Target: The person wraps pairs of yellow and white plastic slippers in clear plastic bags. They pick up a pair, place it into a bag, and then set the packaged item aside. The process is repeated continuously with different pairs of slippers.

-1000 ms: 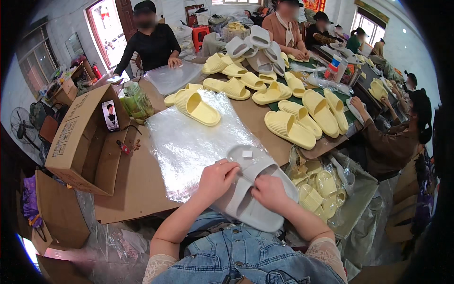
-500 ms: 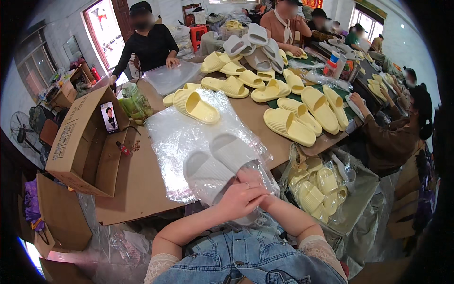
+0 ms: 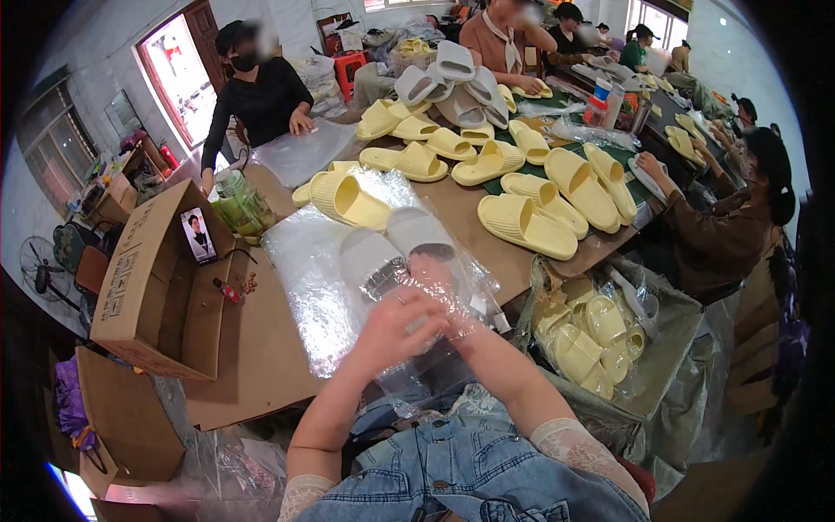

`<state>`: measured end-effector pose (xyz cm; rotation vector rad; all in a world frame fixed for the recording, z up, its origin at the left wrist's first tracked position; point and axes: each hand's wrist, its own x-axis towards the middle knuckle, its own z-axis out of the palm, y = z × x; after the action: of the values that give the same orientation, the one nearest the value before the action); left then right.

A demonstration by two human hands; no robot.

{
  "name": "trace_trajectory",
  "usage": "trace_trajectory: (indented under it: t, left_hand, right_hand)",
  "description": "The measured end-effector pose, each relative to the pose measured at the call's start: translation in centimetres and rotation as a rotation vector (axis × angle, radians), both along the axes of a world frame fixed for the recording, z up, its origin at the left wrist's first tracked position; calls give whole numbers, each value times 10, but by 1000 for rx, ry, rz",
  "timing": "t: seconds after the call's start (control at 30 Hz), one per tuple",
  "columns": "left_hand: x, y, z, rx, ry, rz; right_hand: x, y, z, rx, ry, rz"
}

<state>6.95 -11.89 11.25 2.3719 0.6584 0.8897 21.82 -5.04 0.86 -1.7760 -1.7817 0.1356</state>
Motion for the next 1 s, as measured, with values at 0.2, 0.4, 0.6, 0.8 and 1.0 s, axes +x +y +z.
trace_trajectory:
  t: [0.2, 0.4, 0.6, 0.8, 1.0]
  left_hand:
    - [-19, 64, -23, 251, 70, 260]
    - [-42, 77, -72, 365, 63, 222]
    - [-49, 84, -87, 222, -92, 234]
    - [-48, 86, -90, 228, -129, 254]
    - [-47, 85, -89, 231, -142, 257]
  right_hand:
    - [4, 1, 5, -101, -71, -53]
    - [-6, -5, 10, -81, 60, -97]
    - [-4, 2, -3, -10, 26, -92]
    - [-4, 0, -1, 10, 51, -78]
    - [-2, 1, -8, 85, 53, -88]
